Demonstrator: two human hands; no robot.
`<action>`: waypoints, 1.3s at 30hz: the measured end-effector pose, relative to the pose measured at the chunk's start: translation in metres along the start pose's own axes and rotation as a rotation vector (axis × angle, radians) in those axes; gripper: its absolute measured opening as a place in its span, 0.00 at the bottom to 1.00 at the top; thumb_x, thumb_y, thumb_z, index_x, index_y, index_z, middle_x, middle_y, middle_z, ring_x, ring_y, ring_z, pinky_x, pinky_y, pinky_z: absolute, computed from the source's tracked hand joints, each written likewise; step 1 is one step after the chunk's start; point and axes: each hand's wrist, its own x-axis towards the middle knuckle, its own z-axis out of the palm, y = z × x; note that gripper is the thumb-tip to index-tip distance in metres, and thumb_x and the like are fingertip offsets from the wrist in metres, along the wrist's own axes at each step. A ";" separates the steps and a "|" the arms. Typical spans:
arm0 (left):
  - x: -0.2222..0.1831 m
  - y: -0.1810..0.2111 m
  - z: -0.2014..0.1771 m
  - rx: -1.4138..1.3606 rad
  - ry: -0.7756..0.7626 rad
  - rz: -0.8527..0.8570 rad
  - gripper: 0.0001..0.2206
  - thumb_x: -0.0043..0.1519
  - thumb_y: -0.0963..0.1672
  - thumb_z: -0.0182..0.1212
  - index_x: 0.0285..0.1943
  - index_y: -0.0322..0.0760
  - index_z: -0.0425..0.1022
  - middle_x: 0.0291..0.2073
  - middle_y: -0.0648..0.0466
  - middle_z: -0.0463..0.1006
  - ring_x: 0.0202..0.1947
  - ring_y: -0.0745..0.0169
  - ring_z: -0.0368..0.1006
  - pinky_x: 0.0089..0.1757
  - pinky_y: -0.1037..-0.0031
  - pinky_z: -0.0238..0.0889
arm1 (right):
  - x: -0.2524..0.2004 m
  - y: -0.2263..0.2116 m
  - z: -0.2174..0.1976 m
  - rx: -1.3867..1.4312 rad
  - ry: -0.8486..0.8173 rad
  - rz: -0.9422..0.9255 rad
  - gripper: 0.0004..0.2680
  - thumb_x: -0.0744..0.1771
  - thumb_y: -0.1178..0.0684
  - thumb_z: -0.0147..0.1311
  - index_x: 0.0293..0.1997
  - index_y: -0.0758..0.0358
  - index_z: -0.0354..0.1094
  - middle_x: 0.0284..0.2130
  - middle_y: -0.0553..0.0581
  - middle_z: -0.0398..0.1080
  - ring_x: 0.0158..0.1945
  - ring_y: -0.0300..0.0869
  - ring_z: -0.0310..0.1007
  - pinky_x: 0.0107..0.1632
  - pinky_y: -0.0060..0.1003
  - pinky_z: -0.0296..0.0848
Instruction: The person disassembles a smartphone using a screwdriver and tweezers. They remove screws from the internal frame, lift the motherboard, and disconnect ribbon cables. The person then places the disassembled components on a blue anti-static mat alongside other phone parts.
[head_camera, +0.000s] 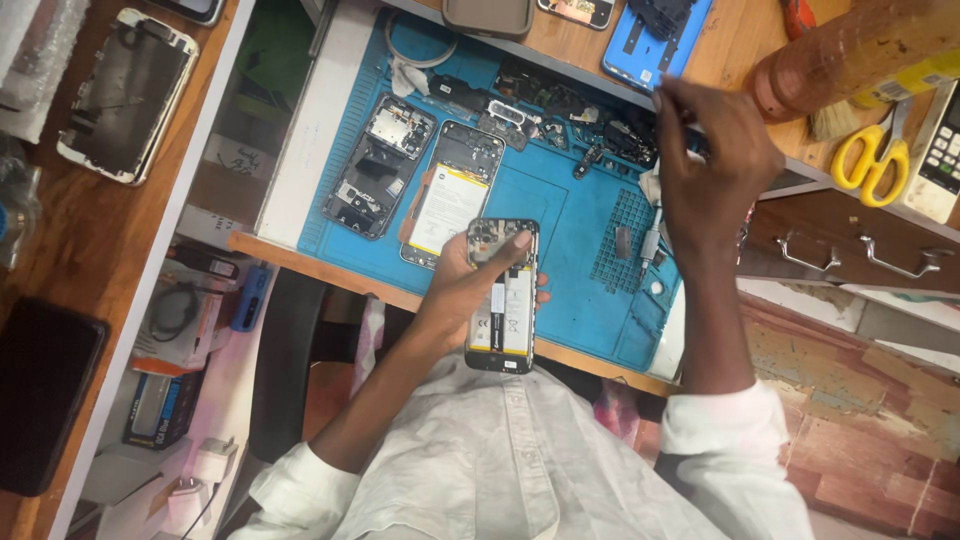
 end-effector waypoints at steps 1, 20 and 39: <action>0.000 -0.003 0.000 0.001 0.009 -0.017 0.22 0.54 0.49 0.72 0.48 0.28 0.71 0.34 0.49 0.78 0.32 0.54 0.83 0.30 0.61 0.82 | 0.007 0.009 0.007 -0.008 -0.015 -0.034 0.10 0.71 0.65 0.64 0.58 0.64 0.73 0.43 0.57 0.80 0.46 0.42 0.79 0.50 0.37 0.75; 0.004 -0.003 -0.005 0.013 -0.015 -0.039 0.20 0.56 0.48 0.72 0.44 0.28 0.72 0.32 0.48 0.78 0.30 0.53 0.83 0.29 0.62 0.82 | 0.052 0.038 0.015 -0.137 -0.346 -0.237 0.24 0.68 0.56 0.67 0.72 0.61 0.60 0.46 0.52 0.78 0.55 0.51 0.72 0.58 0.48 0.71; 0.001 0.003 -0.002 0.016 0.005 -0.035 0.20 0.56 0.48 0.72 0.46 0.29 0.71 0.31 0.49 0.78 0.29 0.54 0.83 0.27 0.63 0.80 | 0.010 0.014 0.008 0.053 -0.083 0.539 0.14 0.74 0.53 0.61 0.66 0.68 0.66 0.29 0.61 0.78 0.31 0.40 0.80 0.35 0.37 0.76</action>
